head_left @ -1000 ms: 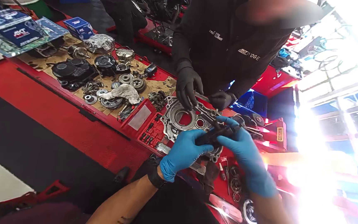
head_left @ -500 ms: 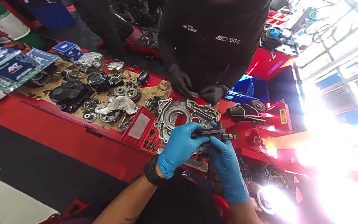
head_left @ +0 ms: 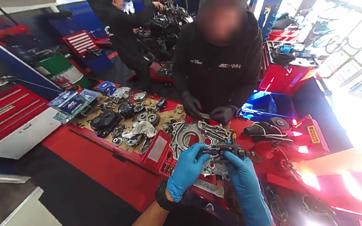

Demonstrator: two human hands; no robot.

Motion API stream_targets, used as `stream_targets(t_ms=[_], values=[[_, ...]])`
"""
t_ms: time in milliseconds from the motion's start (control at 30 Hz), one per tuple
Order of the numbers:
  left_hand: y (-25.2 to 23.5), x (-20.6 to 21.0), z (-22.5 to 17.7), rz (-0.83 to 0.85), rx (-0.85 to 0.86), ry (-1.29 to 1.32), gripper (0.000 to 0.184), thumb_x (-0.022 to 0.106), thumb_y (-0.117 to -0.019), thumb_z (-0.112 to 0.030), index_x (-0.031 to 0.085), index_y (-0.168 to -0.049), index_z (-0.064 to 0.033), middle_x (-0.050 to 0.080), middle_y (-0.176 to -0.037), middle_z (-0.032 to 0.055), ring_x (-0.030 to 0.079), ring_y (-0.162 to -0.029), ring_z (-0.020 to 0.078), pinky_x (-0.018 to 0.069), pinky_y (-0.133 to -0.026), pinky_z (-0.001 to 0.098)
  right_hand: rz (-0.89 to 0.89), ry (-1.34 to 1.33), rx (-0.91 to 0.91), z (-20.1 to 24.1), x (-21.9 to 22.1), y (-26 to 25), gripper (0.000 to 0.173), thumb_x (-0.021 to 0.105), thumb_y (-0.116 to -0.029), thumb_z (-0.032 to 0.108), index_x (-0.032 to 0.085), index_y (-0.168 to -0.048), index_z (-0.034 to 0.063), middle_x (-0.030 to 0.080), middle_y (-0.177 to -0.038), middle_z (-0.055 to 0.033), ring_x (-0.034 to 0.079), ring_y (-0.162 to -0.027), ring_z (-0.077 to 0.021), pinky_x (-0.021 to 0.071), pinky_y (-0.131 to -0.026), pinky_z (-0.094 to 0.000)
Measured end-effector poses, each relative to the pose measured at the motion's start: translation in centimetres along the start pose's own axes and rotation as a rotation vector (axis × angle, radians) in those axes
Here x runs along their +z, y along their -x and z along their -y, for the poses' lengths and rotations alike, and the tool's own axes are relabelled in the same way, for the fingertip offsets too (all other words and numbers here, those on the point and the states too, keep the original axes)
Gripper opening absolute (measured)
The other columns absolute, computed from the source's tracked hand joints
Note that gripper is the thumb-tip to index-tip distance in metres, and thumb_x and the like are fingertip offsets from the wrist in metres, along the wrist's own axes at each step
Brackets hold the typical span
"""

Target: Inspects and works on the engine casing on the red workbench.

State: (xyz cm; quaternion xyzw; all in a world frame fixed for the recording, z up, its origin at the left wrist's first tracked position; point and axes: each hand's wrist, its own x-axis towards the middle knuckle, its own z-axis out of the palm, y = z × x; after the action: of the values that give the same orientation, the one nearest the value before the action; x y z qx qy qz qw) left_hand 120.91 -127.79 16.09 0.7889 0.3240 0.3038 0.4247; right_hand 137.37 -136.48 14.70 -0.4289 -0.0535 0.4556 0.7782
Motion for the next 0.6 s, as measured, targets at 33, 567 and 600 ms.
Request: stream_targets(t_ms=[33, 567, 600], values=[[0.1, 0.1, 0.0, -0.006, -0.035, 0.003, 0.022, 0.061, -0.1016, -0.025, 0.071, -0.111, -0.0075, 0.071, -0.087, 0.0005, 0.067, -0.075, 0.0071, 0.0584, -0.072, 0.0267, -0.007, -0.002, 0.0, 0.0, 0.0, 0.1, 0.033, 0.069, -0.0804, -0.012, 0.062, -0.112, -0.0076, 0.073, -0.09, -0.0192, 0.073, -0.073, -0.0206, 0.0635, -0.067, -0.0341], [-0.6, 0.5, 0.9, -0.053, 0.016, 0.08, 0.019, 0.062, -0.0998, -0.015, 0.071, -0.114, -0.0052, 0.072, -0.102, 0.0027, 0.068, -0.086, 0.007, 0.0586, -0.08, 0.0241, 0.016, -0.025, 0.025, -0.1, -0.1, -1.3, 0.032, 0.07, -0.0805, -0.011, 0.063, -0.112, -0.0077, 0.073, -0.09, -0.0199, 0.072, -0.072, -0.0203, 0.063, -0.065, -0.0324], [-0.7, 0.5, 0.8, -0.051, 0.01, 0.081, 0.019, 0.062, -0.0999, -0.016, 0.071, -0.114, -0.0054, 0.072, -0.102, 0.0026, 0.068, -0.085, 0.007, 0.0588, -0.08, 0.024, 0.013, -0.03, 0.025, -0.1, 0.0, -1.4, 0.032, 0.07, -0.0803, -0.011, 0.063, -0.111, -0.008, 0.073, -0.09, -0.0198, 0.072, -0.071, -0.0203, 0.063, -0.065, -0.0324]])
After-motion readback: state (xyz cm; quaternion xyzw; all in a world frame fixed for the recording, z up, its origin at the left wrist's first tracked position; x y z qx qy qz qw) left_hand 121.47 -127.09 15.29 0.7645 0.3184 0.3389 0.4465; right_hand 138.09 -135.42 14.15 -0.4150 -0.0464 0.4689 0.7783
